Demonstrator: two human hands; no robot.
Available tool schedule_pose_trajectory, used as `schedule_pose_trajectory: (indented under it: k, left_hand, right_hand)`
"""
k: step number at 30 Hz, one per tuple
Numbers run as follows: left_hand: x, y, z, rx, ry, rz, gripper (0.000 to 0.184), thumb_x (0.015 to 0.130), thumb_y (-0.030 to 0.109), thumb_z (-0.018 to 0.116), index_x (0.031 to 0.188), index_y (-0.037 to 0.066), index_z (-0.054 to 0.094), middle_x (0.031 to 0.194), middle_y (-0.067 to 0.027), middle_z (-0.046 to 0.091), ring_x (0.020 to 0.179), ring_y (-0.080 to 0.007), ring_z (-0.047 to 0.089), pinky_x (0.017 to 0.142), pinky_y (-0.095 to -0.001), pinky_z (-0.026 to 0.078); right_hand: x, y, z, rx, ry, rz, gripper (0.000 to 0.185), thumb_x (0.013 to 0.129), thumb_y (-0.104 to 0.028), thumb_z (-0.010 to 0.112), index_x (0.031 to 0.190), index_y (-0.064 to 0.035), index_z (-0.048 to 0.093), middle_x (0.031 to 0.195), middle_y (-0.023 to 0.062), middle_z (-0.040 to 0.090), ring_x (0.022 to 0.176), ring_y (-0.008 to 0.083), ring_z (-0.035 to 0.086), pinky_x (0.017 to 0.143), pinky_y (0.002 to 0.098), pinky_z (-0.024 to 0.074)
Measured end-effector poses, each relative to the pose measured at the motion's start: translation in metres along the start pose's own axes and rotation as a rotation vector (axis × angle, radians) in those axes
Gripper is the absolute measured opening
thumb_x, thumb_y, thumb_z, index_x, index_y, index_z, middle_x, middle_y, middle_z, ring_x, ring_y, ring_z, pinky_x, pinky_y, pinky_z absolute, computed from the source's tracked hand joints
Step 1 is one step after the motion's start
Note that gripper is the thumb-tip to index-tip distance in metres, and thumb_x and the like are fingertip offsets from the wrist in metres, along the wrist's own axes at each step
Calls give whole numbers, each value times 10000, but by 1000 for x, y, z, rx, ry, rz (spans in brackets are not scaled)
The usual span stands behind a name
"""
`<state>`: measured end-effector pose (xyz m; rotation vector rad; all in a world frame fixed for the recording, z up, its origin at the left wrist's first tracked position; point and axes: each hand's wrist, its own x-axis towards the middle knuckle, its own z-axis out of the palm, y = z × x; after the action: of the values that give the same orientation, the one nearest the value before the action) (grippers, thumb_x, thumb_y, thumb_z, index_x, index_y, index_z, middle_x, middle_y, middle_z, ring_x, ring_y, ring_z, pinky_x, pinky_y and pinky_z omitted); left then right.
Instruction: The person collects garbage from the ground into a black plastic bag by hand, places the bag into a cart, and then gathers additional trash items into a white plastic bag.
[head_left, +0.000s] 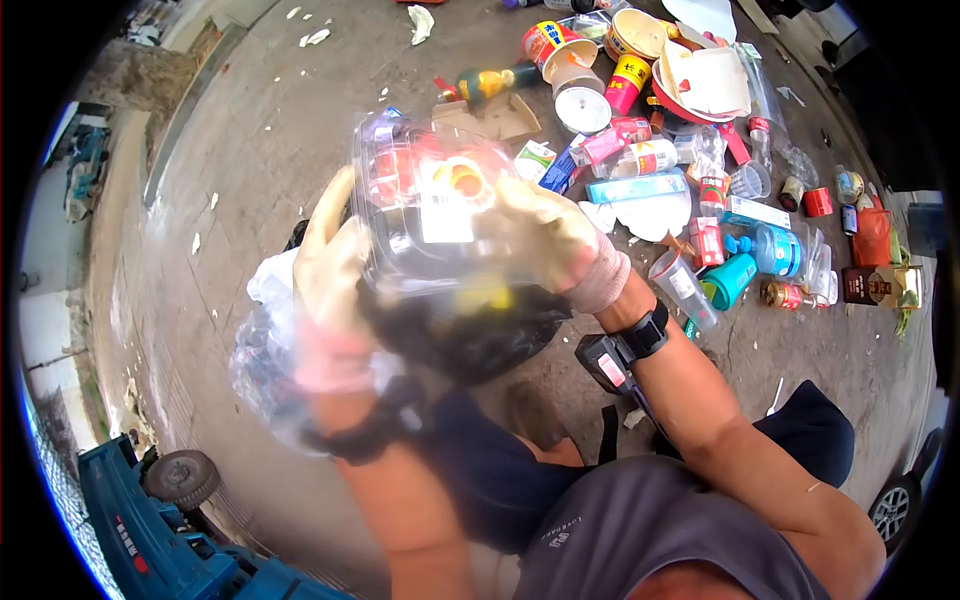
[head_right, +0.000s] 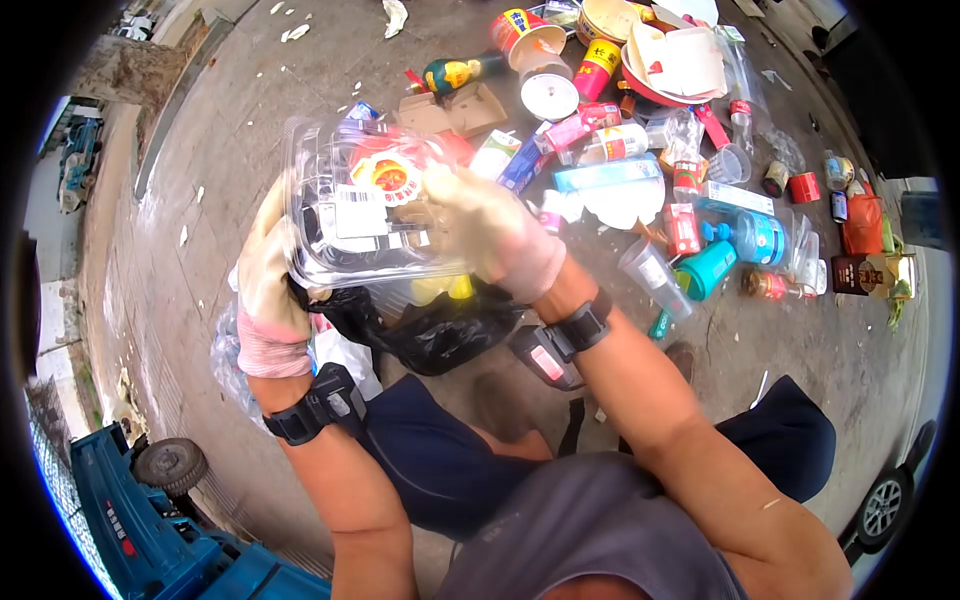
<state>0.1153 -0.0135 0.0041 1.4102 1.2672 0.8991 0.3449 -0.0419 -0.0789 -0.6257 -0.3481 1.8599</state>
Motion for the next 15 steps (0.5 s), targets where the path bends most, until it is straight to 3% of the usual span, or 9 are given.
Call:
schedule_pose_trajectory:
  k: [1,3,5,6,9,10,11,14,15]
  left_hand:
    - [0,-1,-9,140,-45,106,478,915,86,565,1382,-12,604,1254,-142,686,1079,-170,679,879,-283,537]
    - [3,1,-21,713,-94,558,494,830,-61,546,1306,6,661,1251,-161,684,1140,-220,667,943,-305,519]
    - [-2,9,-28,816,-58,584,527,783,-149,526,1259,5,689,1267,-152,682,1171,-235,659,983,-310,503]
    - [-5,6,-33,741,-11,517,494,842,-99,503,1292,17,673,1311,-158,662,1202,-223,640,979,-298,501]
    - [-14,-1,-42,400,90,291,422,997,74,459,1386,50,622,1438,-186,589,1300,-214,577,964,-274,501]
    - [-16,-2,-43,221,105,191,416,1032,147,460,1414,59,601,1478,-202,558,1336,-230,553,957,-271,505]
    - [-16,0,-40,108,78,186,427,1046,204,464,1430,62,585,1509,-210,527,1363,-251,531,954,-274,508]
    - [-22,14,-26,-213,-54,88,475,1059,325,467,1453,78,561,1569,-229,458,1423,-327,473,994,-325,513]
    - [-20,9,-26,-254,-63,127,452,1048,274,498,1454,87,558,1577,-229,448,1424,-342,473,990,-346,523]
  right_hand:
    - [-2,-2,-7,-55,-18,46,353,1063,-313,556,1343,-99,567,1212,118,647,1107,227,644,874,365,537]
    - [12,0,-43,79,47,46,394,1025,-305,603,1351,-87,562,1236,112,668,1133,238,661,905,375,553]
    - [8,-6,-54,52,23,-62,373,1017,-282,602,1319,-64,583,1191,101,693,1074,226,686,893,345,563]
    - [3,-11,-43,-23,42,-212,338,1000,-221,599,1272,-20,595,1184,118,703,1047,210,695,871,348,572]
    - [-9,-9,-45,-362,31,-355,353,974,-149,602,1288,11,578,1216,118,703,1089,198,682,900,359,565]
    - [-12,-3,-37,-506,166,-309,402,941,-100,633,1320,16,568,1190,101,690,1096,171,654,906,347,554]
    - [-4,16,-46,-759,162,-512,470,917,-88,667,1361,20,554,1157,92,663,1017,135,634,866,293,542]
    - [6,59,-5,-628,75,-374,755,859,-41,727,1532,-15,384,1223,76,621,974,144,618,770,283,551]
    - [10,64,14,-845,83,-303,724,889,-102,715,1527,-13,385,1240,139,638,1006,166,662,785,322,575]
